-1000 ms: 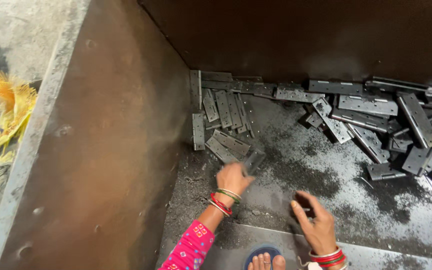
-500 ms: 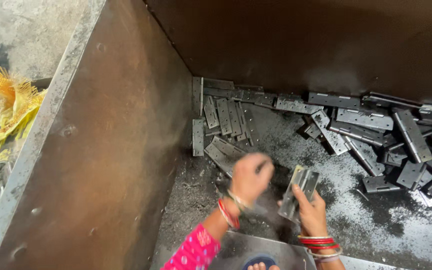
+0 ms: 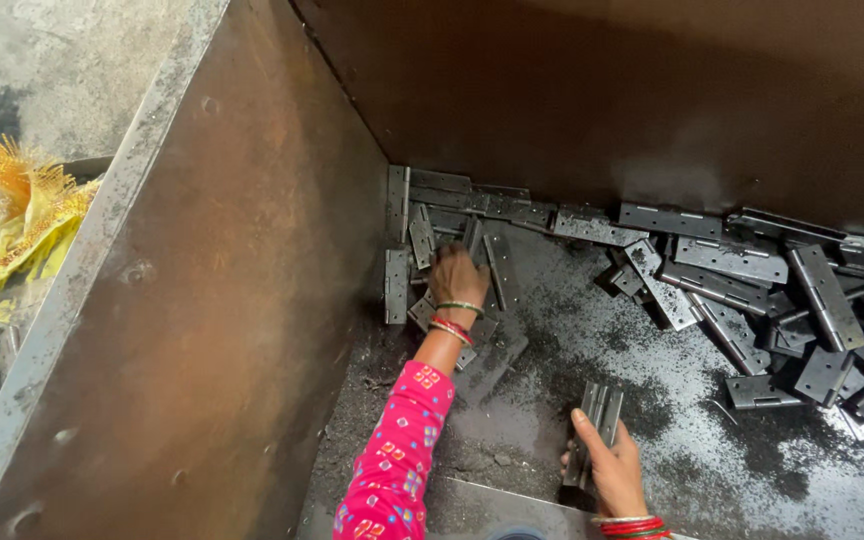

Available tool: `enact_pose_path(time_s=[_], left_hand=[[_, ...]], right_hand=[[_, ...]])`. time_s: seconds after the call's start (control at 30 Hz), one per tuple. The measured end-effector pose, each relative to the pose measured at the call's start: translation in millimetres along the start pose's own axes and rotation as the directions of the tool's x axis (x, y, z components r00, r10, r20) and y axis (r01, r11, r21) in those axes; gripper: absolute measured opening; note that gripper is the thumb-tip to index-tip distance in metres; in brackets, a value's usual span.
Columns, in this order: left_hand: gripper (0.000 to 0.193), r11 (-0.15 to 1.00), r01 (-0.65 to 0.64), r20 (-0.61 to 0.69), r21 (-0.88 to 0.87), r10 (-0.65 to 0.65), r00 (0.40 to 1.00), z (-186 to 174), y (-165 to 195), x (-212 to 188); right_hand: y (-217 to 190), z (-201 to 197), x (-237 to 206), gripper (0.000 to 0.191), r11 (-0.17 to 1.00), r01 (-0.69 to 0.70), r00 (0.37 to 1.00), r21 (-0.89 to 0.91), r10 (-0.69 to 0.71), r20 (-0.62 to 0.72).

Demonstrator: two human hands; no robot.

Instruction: The person gathers small metal hinges from a large bin by hand, stacks them together in their hands, and then places the stack on the floor next to other metal pieces.

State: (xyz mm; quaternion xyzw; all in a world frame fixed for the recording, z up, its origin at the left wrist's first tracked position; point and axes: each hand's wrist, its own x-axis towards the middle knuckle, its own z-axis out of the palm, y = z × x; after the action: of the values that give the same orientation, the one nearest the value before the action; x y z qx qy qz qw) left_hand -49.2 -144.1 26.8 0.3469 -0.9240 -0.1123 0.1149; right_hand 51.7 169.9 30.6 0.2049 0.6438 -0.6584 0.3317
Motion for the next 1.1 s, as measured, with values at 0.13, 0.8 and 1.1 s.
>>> enact_pose_path(time_s=[0.13, 0.8, 1.1], left_hand=[[0.038, 0.979, 0.12, 0.127, -0.162, -0.1, 0.987, -4, -12, -5], [0.027, 0.98, 0.06, -0.05, 0.188, -0.052, 0.997, -22, -47, 50], [0.037, 0.754, 0.222, 0.607, -0.618, 0.279, 0.744, -72, 7, -97]], right_hand=[[-14, 3, -7, 0.041, 0.996, 0.013, 1.0, 0.089, -0.015, 0.02], [-17, -13, 5, 0.032, 0.943, -0.055, 0.998, 0.328, 0.057, 0.004], [-12, 7, 9, 0.046, 0.838, -0.121, 0.982, 0.532, 0.021, 0.19]])
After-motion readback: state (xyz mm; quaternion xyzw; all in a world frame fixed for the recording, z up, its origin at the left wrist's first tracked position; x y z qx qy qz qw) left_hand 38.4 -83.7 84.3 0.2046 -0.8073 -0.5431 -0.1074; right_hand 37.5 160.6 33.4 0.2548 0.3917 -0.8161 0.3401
